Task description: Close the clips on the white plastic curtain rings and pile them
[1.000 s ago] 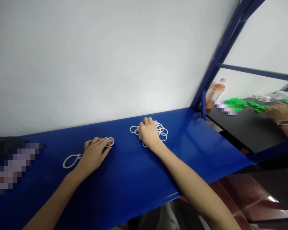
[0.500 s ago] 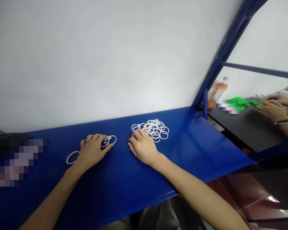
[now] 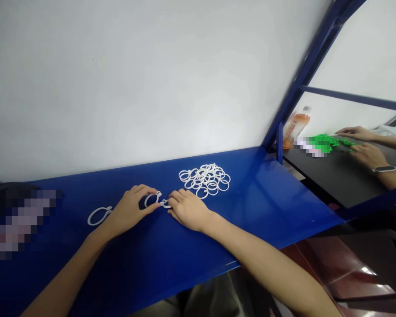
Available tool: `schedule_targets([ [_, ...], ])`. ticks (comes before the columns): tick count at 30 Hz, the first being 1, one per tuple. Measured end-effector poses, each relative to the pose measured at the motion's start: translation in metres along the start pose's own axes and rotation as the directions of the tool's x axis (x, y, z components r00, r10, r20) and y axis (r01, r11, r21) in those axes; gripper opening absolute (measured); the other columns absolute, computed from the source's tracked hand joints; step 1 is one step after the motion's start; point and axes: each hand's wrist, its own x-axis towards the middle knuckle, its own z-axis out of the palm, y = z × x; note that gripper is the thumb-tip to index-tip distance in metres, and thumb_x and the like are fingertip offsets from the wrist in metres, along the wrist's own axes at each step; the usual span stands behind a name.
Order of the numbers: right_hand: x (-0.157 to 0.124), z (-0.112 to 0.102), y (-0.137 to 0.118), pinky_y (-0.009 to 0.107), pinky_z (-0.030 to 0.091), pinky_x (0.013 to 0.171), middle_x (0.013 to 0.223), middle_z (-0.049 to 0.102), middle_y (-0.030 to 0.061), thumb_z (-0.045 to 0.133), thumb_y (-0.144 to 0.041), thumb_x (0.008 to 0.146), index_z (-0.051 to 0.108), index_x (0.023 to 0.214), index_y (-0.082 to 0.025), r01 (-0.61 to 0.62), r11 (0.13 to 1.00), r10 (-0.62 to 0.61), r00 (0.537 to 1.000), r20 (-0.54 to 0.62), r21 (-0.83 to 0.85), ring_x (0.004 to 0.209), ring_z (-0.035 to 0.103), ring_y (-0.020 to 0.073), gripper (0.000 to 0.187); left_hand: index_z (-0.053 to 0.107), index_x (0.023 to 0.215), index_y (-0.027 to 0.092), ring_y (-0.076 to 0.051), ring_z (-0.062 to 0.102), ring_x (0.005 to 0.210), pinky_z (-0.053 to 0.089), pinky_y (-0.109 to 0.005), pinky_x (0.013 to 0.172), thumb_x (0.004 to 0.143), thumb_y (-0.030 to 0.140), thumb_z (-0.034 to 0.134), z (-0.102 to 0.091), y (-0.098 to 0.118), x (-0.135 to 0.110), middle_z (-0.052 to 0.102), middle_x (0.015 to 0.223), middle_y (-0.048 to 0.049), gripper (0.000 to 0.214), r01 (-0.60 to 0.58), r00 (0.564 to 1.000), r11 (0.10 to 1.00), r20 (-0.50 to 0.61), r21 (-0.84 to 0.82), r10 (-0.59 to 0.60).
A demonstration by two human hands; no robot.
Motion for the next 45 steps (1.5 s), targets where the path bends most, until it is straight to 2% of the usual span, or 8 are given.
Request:
schedule_targets([
  [4, -0.001, -0.004, 0.005, 0.038, 0.049, 0.088, 0.108, 0.064, 0.0124, 0.05, -0.026, 0.101, 0.065, 0.099, -0.014, -0.035, 0.999, 0.035, 0.999, 0.003, 0.025, 0.093, 0.059, 0.0213, 0.02, 0.064, 0.119, 0.025, -0.027, 0.054, 0.116, 0.04, -0.047, 0.099, 0.088, 0.029, 0.056, 0.0, -0.006, -0.001, 0.066, 0.124, -0.0065, 0.032, 0.01, 0.998, 0.996, -0.068, 0.084, -0.004],
  [8, -0.004, -0.008, 0.007, 0.033, 0.051, 0.083, 0.1, 0.066, 0.0104, 0.049, -0.03, 0.103, 0.069, 0.1, -0.013, -0.137, 0.988, 0.137, 0.991, 0.001, 0.076, 0.091, 0.062, 0.0204, 0.027, 0.058, 0.132, 0.027, -0.028, 0.047, 0.126, 0.035, -0.049, 0.105, 0.087, 0.022, 0.055, 0.003, 0.001, -0.006, 0.061, 0.134, -0.0072, 0.045, -0.127, 0.991, 0.987, -0.029, 0.096, 0.13],
  [13, -0.007, -0.011, 0.01, 0.031, 0.052, 0.082, 0.105, 0.068, 0.0096, 0.048, -0.038, 0.103, 0.072, 0.101, -0.016, -0.115, 0.988, 0.116, 0.993, -0.004, 0.105, 0.094, 0.065, 0.0193, 0.033, 0.067, 0.117, 0.026, -0.024, 0.054, 0.113, 0.041, -0.044, 0.1, 0.096, 0.032, 0.051, 0.013, 0.019, -0.007, 0.069, 0.114, -0.006, 0.027, -0.278, 0.959, 0.96, 0.043, -0.022, 0.279],
  [19, -0.007, -0.016, 0.006, 0.034, 0.052, 0.083, 0.104, 0.068, 0.0096, 0.059, -0.056, 0.092, 0.07, 0.101, -0.016, -0.078, 0.982, 0.077, 0.997, 0.012, 0.173, 0.096, 0.065, 0.0213, 0.042, 0.069, 0.101, 0.025, -0.023, 0.057, 0.104, 0.041, -0.042, 0.094, 0.096, 0.025, 0.052, 0.02, 0.016, -0.003, 0.073, 0.101, -0.0028, 0.018, -0.266, 0.964, 0.964, -0.017, 0.024, 0.266],
  [27, -0.006, -0.012, 0.001, 0.03, 0.05, 0.073, 0.099, 0.069, 0.0076, 0.061, -0.024, 0.096, 0.058, 0.108, -0.016, -0.301, 0.931, 0.3, 0.953, 0.037, 0.206, 0.089, 0.065, 0.0197, 0.014, 0.065, 0.094, 0.024, -0.022, 0.057, 0.101, 0.041, -0.04, 0.093, 0.096, 0.025, 0.054, 0.016, 0.017, -0.004, 0.072, 0.096, -0.002, 0.011, -0.297, 0.954, 0.954, -0.031, 0.036, 0.299],
  [32, -0.008, -0.007, 0.006, 0.027, 0.047, 0.071, 0.094, 0.069, 0.0057, 0.054, -0.019, 0.098, 0.061, 0.099, -0.018, -0.246, 0.942, 0.248, 0.969, 0.022, 0.229, 0.084, 0.064, 0.0172, 0.007, 0.063, 0.096, 0.024, -0.021, 0.06, 0.099, 0.042, -0.038, 0.092, 0.093, 0.024, 0.061, 0.017, 0.02, -0.005, 0.071, 0.098, -0.0012, 0.004, -0.288, 0.955, 0.957, -0.056, 0.037, 0.29],
  [37, -0.008, -0.005, 0.007, 0.025, 0.044, 0.068, 0.086, 0.065, 0.0038, 0.053, -0.017, 0.098, 0.059, 0.092, -0.017, -0.107, 0.964, 0.109, 0.994, 0.004, 0.242, 0.077, 0.06, 0.0154, 0.009, 0.066, 0.104, 0.025, -0.022, 0.061, 0.1, 0.041, -0.04, 0.093, 0.088, 0.02, 0.065, 0.016, 0.021, -0.006, 0.074, 0.099, -0.0009, 0.017, -0.272, 0.952, 0.958, -0.119, 0.092, 0.281],
  [45, -0.009, -0.003, 0.001, 0.026, 0.044, 0.069, 0.082, 0.062, 0.0043, 0.048, -0.02, 0.101, 0.056, 0.087, -0.017, 0.017, 0.969, 0.001, 0.997, -0.072, 0.245, 0.073, 0.056, 0.0159, 0.016, 0.067, 0.085, 0.022, -0.021, 0.059, 0.09, 0.04, -0.038, 0.089, 0.091, 0.016, 0.061, 0.011, 0.025, -0.009, 0.073, 0.081, 0.0001, 0.01, -0.435, 0.826, 0.853, -0.249, 0.287, 0.505],
])
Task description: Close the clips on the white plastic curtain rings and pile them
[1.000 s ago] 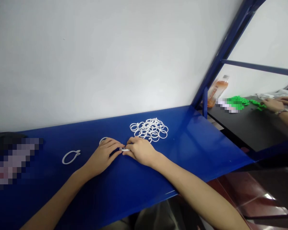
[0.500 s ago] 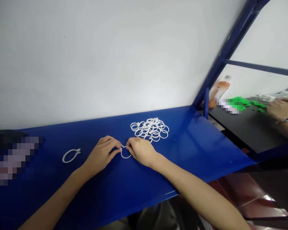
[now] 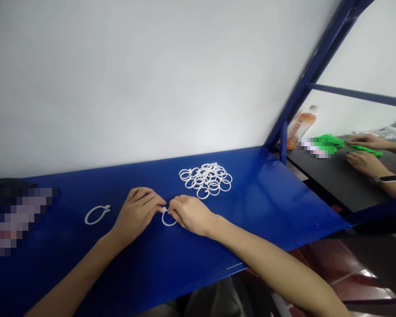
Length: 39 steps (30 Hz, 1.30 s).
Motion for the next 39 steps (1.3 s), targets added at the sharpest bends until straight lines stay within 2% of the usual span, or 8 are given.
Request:
schedule_targets([
  [6, 0.0, 0.0, -0.005, 0.028, 0.047, 0.071, 0.082, 0.063, 0.0047, 0.046, -0.02, 0.102, 0.057, 0.089, -0.017, 0.076, 0.995, -0.076, 0.997, -0.008, 0.058, 0.074, 0.056, 0.0165, 0.017, 0.066, 0.084, 0.021, -0.021, 0.059, 0.091, 0.039, -0.043, 0.098, 0.092, 0.013, 0.06, -0.008, -0.001, -0.001, 0.073, 0.082, 0.0007, 0.013, -0.168, 0.981, 0.982, -0.083, 0.09, 0.175],
  [12, 0.0, 0.002, -0.004, 0.027, 0.049, 0.072, 0.083, 0.065, 0.0046, 0.05, -0.022, 0.102, 0.06, 0.092, -0.016, 0.053, 0.994, -0.048, 0.998, -0.047, 0.096, 0.076, 0.059, 0.0161, 0.016, 0.066, 0.085, 0.021, -0.021, 0.059, 0.09, 0.041, -0.041, 0.096, 0.092, 0.012, 0.06, -0.013, -0.001, 0.002, 0.073, 0.082, 0.0002, 0.013, -0.174, 0.978, 0.981, -0.1, 0.085, 0.182],
  [17, 0.004, -0.009, 0.004, 0.027, 0.05, 0.076, 0.092, 0.068, 0.0052, 0.052, -0.027, 0.101, 0.062, 0.098, -0.018, -0.024, 0.995, 0.043, 0.981, -0.187, 0.101, 0.083, 0.063, 0.016, 0.014, 0.067, 0.092, 0.021, -0.021, 0.06, 0.088, 0.043, -0.037, 0.085, 0.092, 0.027, 0.064, -0.015, -0.007, 0.006, 0.073, 0.087, -0.0019, 0.006, 0.021, 0.991, 0.997, -0.131, 0.08, -0.011],
  [20, 0.005, -0.019, 0.015, 0.028, 0.05, 0.076, 0.094, 0.068, 0.005, 0.053, -0.028, 0.1, 0.063, 0.095, -0.02, -0.141, 0.989, 0.145, 0.952, -0.268, 0.035, 0.086, 0.063, 0.0166, 0.014, 0.068, 0.101, 0.021, -0.023, 0.061, 0.094, 0.043, -0.039, 0.086, 0.094, 0.035, 0.059, -0.013, -0.017, 0.004, 0.073, 0.099, -0.0048, 0.018, 0.202, 0.979, 0.973, -0.037, 0.112, -0.199],
  [23, 0.003, -0.029, 0.033, 0.029, 0.048, 0.076, 0.091, 0.067, 0.0052, 0.055, -0.027, 0.098, 0.063, 0.089, -0.019, -0.319, 0.945, 0.265, 0.881, -0.391, -0.077, 0.084, 0.061, 0.018, 0.014, 0.066, 0.115, 0.02, -0.03, 0.057, 0.106, 0.042, -0.044, 0.09, 0.091, 0.048, 0.058, -0.009, -0.03, -0.003, 0.068, 0.114, -0.0088, 0.038, 0.34, 0.917, 0.923, 0.152, 0.18, -0.368],
  [27, 0.009, -0.043, 0.056, 0.031, 0.045, 0.078, 0.089, 0.068, 0.0058, 0.058, -0.027, 0.094, 0.063, 0.083, -0.019, -0.507, 0.839, 0.366, 0.794, -0.486, -0.197, 0.088, 0.058, 0.0214, 0.014, 0.065, 0.121, 0.02, -0.033, 0.052, 0.112, 0.042, -0.048, 0.093, 0.09, 0.051, 0.053, -0.004, -0.044, -0.012, 0.064, 0.119, -0.0116, 0.046, 0.401, 0.831, 0.89, 0.324, 0.215, -0.453],
  [33, 0.047, -0.06, 0.083, 0.032, 0.042, 0.078, 0.098, 0.07, 0.0106, 0.052, -0.027, 0.093, 0.069, 0.091, -0.017, -0.592, 0.732, 0.527, 0.805, -0.271, -0.336, 0.098, 0.055, 0.0252, 0.02, 0.065, 0.114, 0.023, -0.03, 0.052, 0.11, 0.041, -0.047, 0.094, 0.093, 0.048, 0.047, -0.001, -0.042, -0.014, 0.064, 0.115, -0.0099, 0.038, 0.441, 0.813, 0.887, 0.359, 0.135, -0.459],
  [39, 0.074, -0.055, 0.101, 0.036, 0.044, 0.078, 0.092, 0.07, 0.0147, 0.061, -0.027, 0.084, 0.074, 0.084, -0.014, -0.574, 0.729, 0.579, 0.808, -0.111, -0.372, 0.094, 0.057, 0.0276, 0.019, 0.062, 0.122, 0.022, -0.029, 0.051, 0.111, 0.042, -0.046, 0.096, 0.093, 0.044, 0.048, 0.001, -0.037, -0.014, 0.061, 0.115, -0.0098, 0.039, 0.447, 0.812, 0.889, 0.371, 0.101, -0.45],
])
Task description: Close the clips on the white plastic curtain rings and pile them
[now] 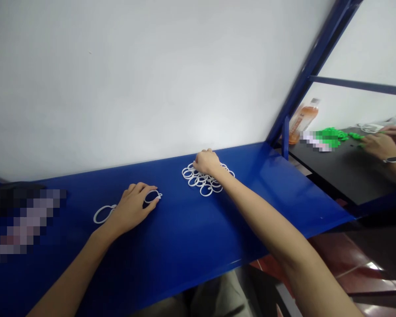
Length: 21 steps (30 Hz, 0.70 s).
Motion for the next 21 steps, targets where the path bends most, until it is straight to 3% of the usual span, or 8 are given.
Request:
schedule_targets([
  [7, -0.007, -0.003, -0.001, 0.042, 0.046, 0.081, 0.088, 0.066, 0.0149, 0.063, -0.029, 0.085, 0.073, 0.08, -0.015, 0.015, 1.0, -0.016, 0.999, -0.045, -0.014, 0.094, 0.055, 0.0287, 0.018, 0.063, 0.12, 0.019, -0.029, 0.052, 0.107, 0.044, -0.048, 0.092, 0.095, 0.042, 0.048, 0.002, -0.002, -0.001, 0.06, 0.112, -0.0108, 0.038, -0.055, 0.997, 0.998, -0.05, -0.003, 0.055],
  [9, -0.018, -0.008, -0.004, 0.043, 0.046, 0.084, 0.091, 0.066, 0.0156, 0.06, -0.028, 0.088, 0.072, 0.084, -0.014, 0.039, 0.999, -0.04, 0.989, -0.142, -0.015, 0.095, 0.054, 0.0294, 0.019, 0.063, 0.119, 0.019, -0.029, 0.052, 0.107, 0.044, -0.047, 0.092, 0.095, 0.042, 0.049, 0.002, -0.001, -0.001, 0.061, 0.111, -0.0104, 0.036, -0.055, 0.997, 0.998, -0.048, -0.011, 0.055],
  [12, -0.044, -0.01, -0.016, 0.043, 0.045, 0.087, 0.094, 0.066, 0.0149, 0.056, -0.026, 0.093, 0.069, 0.087, -0.014, 0.149, 0.988, -0.127, 0.938, -0.322, 0.044, 0.096, 0.053, 0.0291, 0.019, 0.064, 0.113, 0.02, -0.028, 0.053, 0.105, 0.044, -0.047, 0.092, 0.093, 0.04, 0.053, 0.0, 0.005, 0.001, 0.061, 0.109, -0.0087, 0.031, -0.062, 0.996, 0.997, -0.068, -0.045, 0.059],
  [14, -0.066, -0.006, -0.029, 0.041, 0.045, 0.089, 0.093, 0.066, 0.012, 0.054, -0.026, 0.096, 0.067, 0.089, -0.016, 0.276, 0.95, -0.215, 0.918, -0.333, 0.148, 0.095, 0.054, 0.0265, 0.018, 0.063, 0.11, 0.021, -0.027, 0.054, 0.104, 0.044, -0.045, 0.093, 0.091, 0.04, 0.057, -0.002, 0.011, 0.001, 0.061, 0.109, -0.0075, 0.027, -0.079, 0.99, 0.993, -0.126, -0.084, 0.068],
  [17, -0.097, 0.007, -0.048, 0.036, 0.048, 0.087, 0.099, 0.066, 0.0082, 0.054, -0.03, 0.099, 0.062, 0.103, -0.017, 0.444, 0.817, -0.37, 0.893, -0.258, 0.366, 0.094, 0.058, 0.0215, 0.016, 0.059, 0.108, 0.021, -0.025, 0.057, 0.103, 0.045, -0.043, 0.095, 0.09, 0.041, 0.061, -0.006, 0.024, 0.0, 0.062, 0.106, -0.006, 0.028, -0.162, 0.962, 0.972, -0.246, -0.171, 0.117],
  [19, -0.112, 0.017, -0.057, 0.032, 0.049, 0.082, 0.098, 0.065, 0.0063, 0.051, -0.028, 0.1, 0.058, 0.111, -0.018, 0.485, 0.737, -0.419, 0.875, -0.243, 0.471, 0.09, 0.06, 0.0187, 0.017, 0.057, 0.106, 0.021, -0.022, 0.059, 0.1, 0.048, -0.039, 0.091, 0.089, 0.044, 0.063, -0.008, 0.033, -0.003, 0.061, 0.102, -0.0042, 0.029, -0.237, 0.944, 0.94, -0.285, -0.245, 0.164],
  [21, -0.12, 0.024, -0.061, 0.03, 0.049, 0.076, 0.095, 0.063, 0.0054, 0.051, -0.03, 0.1, 0.057, 0.107, -0.018, 0.495, 0.706, -0.437, 0.867, -0.238, 0.506, 0.084, 0.059, 0.0177, 0.015, 0.057, 0.104, 0.021, -0.019, 0.06, 0.092, 0.051, -0.035, 0.084, 0.088, 0.045, 0.065, -0.009, 0.041, -0.006, 0.061, 0.097, -0.0023, 0.03, -0.282, 0.94, 0.902, -0.282, -0.326, 0.192],
])
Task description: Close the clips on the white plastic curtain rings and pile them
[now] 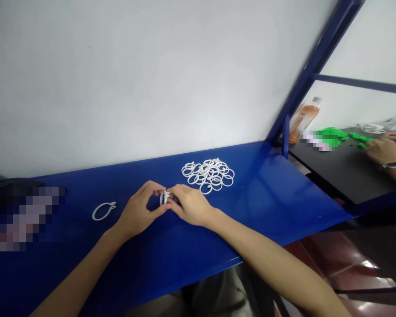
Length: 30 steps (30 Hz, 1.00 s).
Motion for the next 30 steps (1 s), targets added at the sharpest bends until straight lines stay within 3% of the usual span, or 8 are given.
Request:
schedule_targets([
  [5, -0.001, -0.001, 0.004, 0.028, 0.047, 0.071, 0.089, 0.059, 0.0031, 0.053, -0.031, 0.099, 0.052, 0.086, -0.02, -0.023, 0.999, 0.024, 0.999, -0.033, 0.031, 0.077, 0.056, 0.0155, 0.016, 0.059, 0.114, 0.024, -0.014, 0.063, 0.083, 0.054, -0.029, 0.079, 0.093, 0.038, 0.059, 0.004, 0.014, -0.001, 0.066, 0.102, -0.0018, 0.025, 0.022, 0.999, 0.98, 0.032, -0.199, -0.016],
  [8, 0.0, -0.005, 0.005, 0.027, 0.047, 0.068, 0.089, 0.062, 0.0022, 0.055, -0.031, 0.097, 0.05, 0.088, -0.021, -0.11, 0.99, 0.118, 0.988, -0.097, 0.088, 0.073, 0.058, 0.0141, 0.015, 0.063, 0.113, 0.025, -0.014, 0.066, 0.087, 0.054, -0.029, 0.081, 0.096, 0.035, 0.055, 0.005, 0.016, 0.001, 0.07, 0.107, -0.0025, 0.022, 0.05, 0.999, 0.955, 0.018, -0.291, -0.047],
  [11, 0.0, -0.006, 0.004, 0.026, 0.048, 0.064, 0.085, 0.065, 0.0011, 0.057, -0.034, 0.097, 0.051, 0.099, -0.021, -0.162, 0.977, 0.179, 0.976, -0.125, 0.136, 0.068, 0.061, 0.0133, 0.014, 0.068, 0.107, 0.024, -0.014, 0.07, 0.082, 0.055, -0.026, 0.075, 0.096, 0.039, 0.055, 0.005, 0.015, 0.001, 0.074, 0.096, -0.0017, 0.022, 0.144, 0.989, 0.919, 0.022, -0.368, -0.146],
  [15, -0.001, -0.008, 0.0, 0.026, 0.05, 0.067, 0.092, 0.07, 0.0038, 0.052, -0.032, 0.101, 0.055, 0.105, -0.02, -0.091, 0.985, 0.106, 0.989, -0.099, 0.147, 0.074, 0.066, 0.0141, 0.013, 0.074, 0.096, 0.023, -0.014, 0.068, 0.064, 0.054, -0.024, 0.062, 0.092, 0.047, 0.06, 0.001, 0.012, 0.002, 0.074, 0.075, 0.0003, 0.027, 0.224, 0.97, 0.869, 0.018, -0.441, -0.242],
  [18, -0.001, -0.009, -0.002, 0.026, 0.051, 0.071, 0.094, 0.072, 0.0038, 0.051, -0.03, 0.102, 0.06, 0.1, -0.02, -0.058, 0.982, 0.071, 0.996, -0.061, 0.18, 0.079, 0.068, 0.0143, 0.014, 0.076, 0.084, 0.024, -0.015, 0.069, 0.07, 0.054, -0.024, 0.068, 0.088, 0.047, 0.066, -0.003, 0.009, 0.004, 0.076, 0.078, -0.0003, 0.026, 0.186, 0.978, 0.892, -0.009, -0.412, -0.208],
  [22, -0.002, -0.01, -0.004, 0.023, 0.048, 0.064, 0.081, 0.07, 0.0007, 0.053, -0.029, 0.101, 0.06, 0.096, -0.019, -0.048, 0.978, 0.044, 0.999, 0.026, 0.204, 0.068, 0.065, 0.0123, 0.014, 0.075, 0.075, 0.024, -0.014, 0.067, 0.069, 0.052, -0.023, 0.067, 0.084, 0.046, 0.071, -0.005, 0.007, 0.004, 0.075, 0.077, 0.0001, 0.024, 0.174, 0.979, 0.901, -0.028, -0.397, -0.201],
  [26, -0.005, -0.01, -0.009, 0.022, 0.044, 0.06, 0.078, 0.065, 0.0003, 0.048, -0.028, 0.103, 0.057, 0.091, -0.019, 0.01, 0.99, -0.02, 0.997, 0.069, 0.14, 0.063, 0.059, 0.0111, 0.017, 0.072, 0.073, 0.022, -0.014, 0.063, 0.062, 0.05, -0.023, 0.06, 0.081, 0.047, 0.072, -0.004, 0.009, 0.002, 0.072, 0.069, 0.0007, 0.027, 0.215, 0.973, 0.884, 0.015, -0.415, -0.229],
  [30, -0.01, -0.011, -0.013, 0.024, 0.043, 0.062, 0.079, 0.061, 0.0022, 0.038, -0.028, 0.106, 0.055, 0.091, -0.02, 0.153, 0.988, -0.152, 0.984, 0.092, 0.003, 0.068, 0.057, 0.0131, 0.023, 0.07, 0.073, 0.021, -0.014, 0.064, 0.064, 0.052, -0.024, 0.063, 0.082, 0.039, 0.071, -0.003, 0.01, -0.002, 0.071, 0.069, 0.0011, 0.02, 0.239, 0.971, 0.871, 0.086, -0.428, -0.224],
])
